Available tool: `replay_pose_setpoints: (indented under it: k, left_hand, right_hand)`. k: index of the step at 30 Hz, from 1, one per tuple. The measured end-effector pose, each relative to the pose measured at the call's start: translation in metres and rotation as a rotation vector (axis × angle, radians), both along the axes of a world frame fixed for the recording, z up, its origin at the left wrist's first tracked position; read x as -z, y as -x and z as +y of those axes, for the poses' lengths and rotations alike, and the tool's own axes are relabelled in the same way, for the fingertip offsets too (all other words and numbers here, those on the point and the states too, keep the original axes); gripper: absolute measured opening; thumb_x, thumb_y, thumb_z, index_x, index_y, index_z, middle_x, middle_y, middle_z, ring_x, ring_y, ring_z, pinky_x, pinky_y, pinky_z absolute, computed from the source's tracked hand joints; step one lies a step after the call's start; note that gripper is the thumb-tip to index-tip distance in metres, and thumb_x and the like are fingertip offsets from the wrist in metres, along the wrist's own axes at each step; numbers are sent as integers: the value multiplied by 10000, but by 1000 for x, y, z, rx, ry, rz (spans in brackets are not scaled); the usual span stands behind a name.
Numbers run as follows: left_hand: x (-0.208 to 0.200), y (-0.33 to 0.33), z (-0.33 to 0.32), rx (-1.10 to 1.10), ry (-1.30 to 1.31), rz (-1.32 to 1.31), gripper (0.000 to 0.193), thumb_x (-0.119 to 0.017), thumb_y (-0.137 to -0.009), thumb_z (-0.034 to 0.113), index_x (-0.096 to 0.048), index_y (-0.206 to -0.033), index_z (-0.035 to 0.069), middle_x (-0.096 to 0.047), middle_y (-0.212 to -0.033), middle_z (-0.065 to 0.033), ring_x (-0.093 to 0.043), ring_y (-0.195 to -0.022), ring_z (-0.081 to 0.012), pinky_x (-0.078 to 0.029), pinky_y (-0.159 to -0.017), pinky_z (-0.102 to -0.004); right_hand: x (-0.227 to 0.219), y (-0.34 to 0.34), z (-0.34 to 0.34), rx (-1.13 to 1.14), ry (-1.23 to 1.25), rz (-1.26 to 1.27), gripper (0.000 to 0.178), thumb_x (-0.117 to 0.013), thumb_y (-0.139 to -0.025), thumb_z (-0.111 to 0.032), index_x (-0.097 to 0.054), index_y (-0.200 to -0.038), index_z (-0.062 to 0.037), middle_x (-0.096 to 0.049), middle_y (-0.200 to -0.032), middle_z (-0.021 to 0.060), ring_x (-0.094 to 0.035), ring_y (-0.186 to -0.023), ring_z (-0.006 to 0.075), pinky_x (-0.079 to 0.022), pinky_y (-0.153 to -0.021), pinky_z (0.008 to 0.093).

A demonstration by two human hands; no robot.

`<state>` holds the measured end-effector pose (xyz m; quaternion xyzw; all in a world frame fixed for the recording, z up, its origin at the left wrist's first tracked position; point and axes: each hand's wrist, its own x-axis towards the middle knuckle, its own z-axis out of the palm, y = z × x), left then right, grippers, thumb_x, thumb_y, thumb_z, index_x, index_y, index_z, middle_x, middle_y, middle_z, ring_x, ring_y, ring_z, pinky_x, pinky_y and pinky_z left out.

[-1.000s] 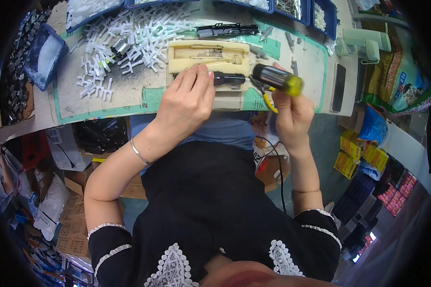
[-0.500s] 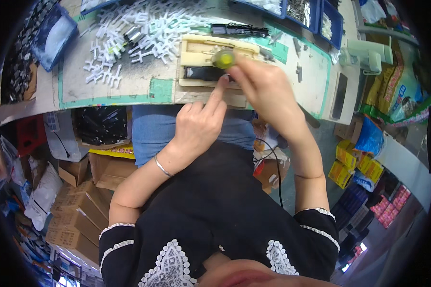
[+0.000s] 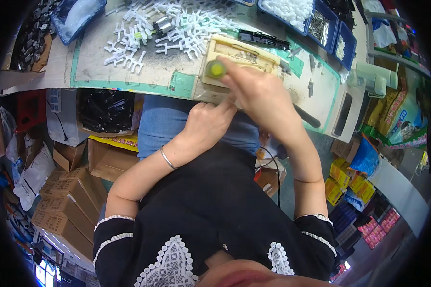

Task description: Assembling small plastic and metal components into a housing using manual tools like a hammer and pliers.

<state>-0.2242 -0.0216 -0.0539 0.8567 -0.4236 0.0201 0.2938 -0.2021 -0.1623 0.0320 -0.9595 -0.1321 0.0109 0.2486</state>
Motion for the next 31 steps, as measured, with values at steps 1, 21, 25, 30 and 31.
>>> replay_pose_setpoints:
  k: [1, 21, 25, 30, 31]
  left_hand:
    - [-2, 0, 0, 17, -10, 13, 123, -544, -682, 79, -604, -789, 59, -595, -1022, -79, -560, -484, -165, -453, -470, -275]
    - [-47, -54, -24, 38, 82, -20, 286, -677, -683, 80, -597, -955, 45, -555, -1123, -85, -528, -982, -256, -407, -818, -366]
    - [-41, -63, -26, 109, 64, 18, 337, -689, -693, 133, -571, -989, 25, -542, -1146, -88, -475, -1082, -271, -356, -884, -393]
    - [-51, -69, -24, 36, 506, 765, 266, -650, -814, 114, -531, -1029, 12, -605, -1005, -145, -610, -843, -249, -477, -713, -273]
    - [-59, -71, -25, 49, 558, 975, 360, -663, -808, 135, -509, -1116, 30, -605, -1036, -108, -600, -911, -264, -466, -784, -283]
  right_hand:
    - [0, -2, 0, -3, -1, -2, 250, -541, -869, -208, -547, -1054, -39, -603, -709, 137, -595, -633, 318, -467, -530, 390]
    - [55, 112, -220, 1063, 181, -42, 389, -489, -901, -316, -444, -1064, 34, -535, -923, 219, -518, -897, 336, -392, -804, 409]
    - [6, 97, -132, 654, 200, 122, 332, -669, -761, -244, -502, -885, 14, -462, -1016, 189, -443, -967, 335, -368, -852, 404]
    - [19, 98, -103, 418, -22, 375, 348, -713, -702, -136, -458, -910, -21, -443, -995, 143, -449, -962, 304, -373, -872, 376]
    - [27, 100, -105, 372, -24, 281, 387, -721, -704, -170, -470, -961, -26, -449, -980, 145, -453, -924, 307, -369, -872, 411]
